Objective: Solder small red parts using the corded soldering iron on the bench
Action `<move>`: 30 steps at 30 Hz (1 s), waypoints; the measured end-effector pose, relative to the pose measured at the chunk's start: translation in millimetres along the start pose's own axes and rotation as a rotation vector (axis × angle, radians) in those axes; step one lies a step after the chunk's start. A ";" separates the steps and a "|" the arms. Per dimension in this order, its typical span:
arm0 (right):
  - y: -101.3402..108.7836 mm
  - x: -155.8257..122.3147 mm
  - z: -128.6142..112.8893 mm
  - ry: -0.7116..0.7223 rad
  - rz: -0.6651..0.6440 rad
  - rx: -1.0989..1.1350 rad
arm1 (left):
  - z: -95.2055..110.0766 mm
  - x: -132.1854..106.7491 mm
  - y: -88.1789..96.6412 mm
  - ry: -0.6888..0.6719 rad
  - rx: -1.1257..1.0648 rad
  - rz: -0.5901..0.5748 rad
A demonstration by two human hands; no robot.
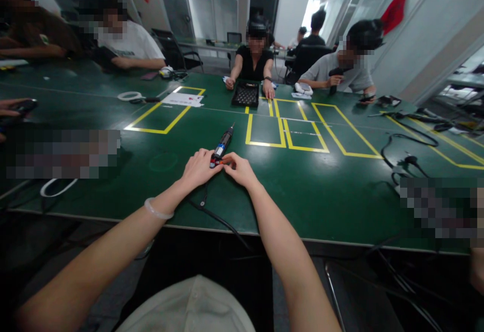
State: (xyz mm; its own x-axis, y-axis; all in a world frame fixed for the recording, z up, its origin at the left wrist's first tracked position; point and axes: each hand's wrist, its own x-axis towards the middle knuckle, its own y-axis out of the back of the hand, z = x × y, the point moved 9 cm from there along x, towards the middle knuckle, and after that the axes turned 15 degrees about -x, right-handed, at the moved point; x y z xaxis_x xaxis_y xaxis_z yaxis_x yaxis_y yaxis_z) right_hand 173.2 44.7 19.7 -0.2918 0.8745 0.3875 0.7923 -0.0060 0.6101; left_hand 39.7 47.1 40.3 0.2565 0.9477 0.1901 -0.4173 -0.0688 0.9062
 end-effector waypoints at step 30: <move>4.3 -0.6 5.4 -0.101 -0.024 -0.133 | -221.2 6.4 90.9 0.319 0.287 0.016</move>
State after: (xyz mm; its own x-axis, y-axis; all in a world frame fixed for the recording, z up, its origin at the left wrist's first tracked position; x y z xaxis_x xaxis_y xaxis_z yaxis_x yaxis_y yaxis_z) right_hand 179.7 46.8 18.3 -0.2494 0.9194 0.3041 0.7061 -0.0423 0.7069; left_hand -189.5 115.8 40.3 -0.0491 0.9916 0.1195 -0.1479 -0.1256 0.9810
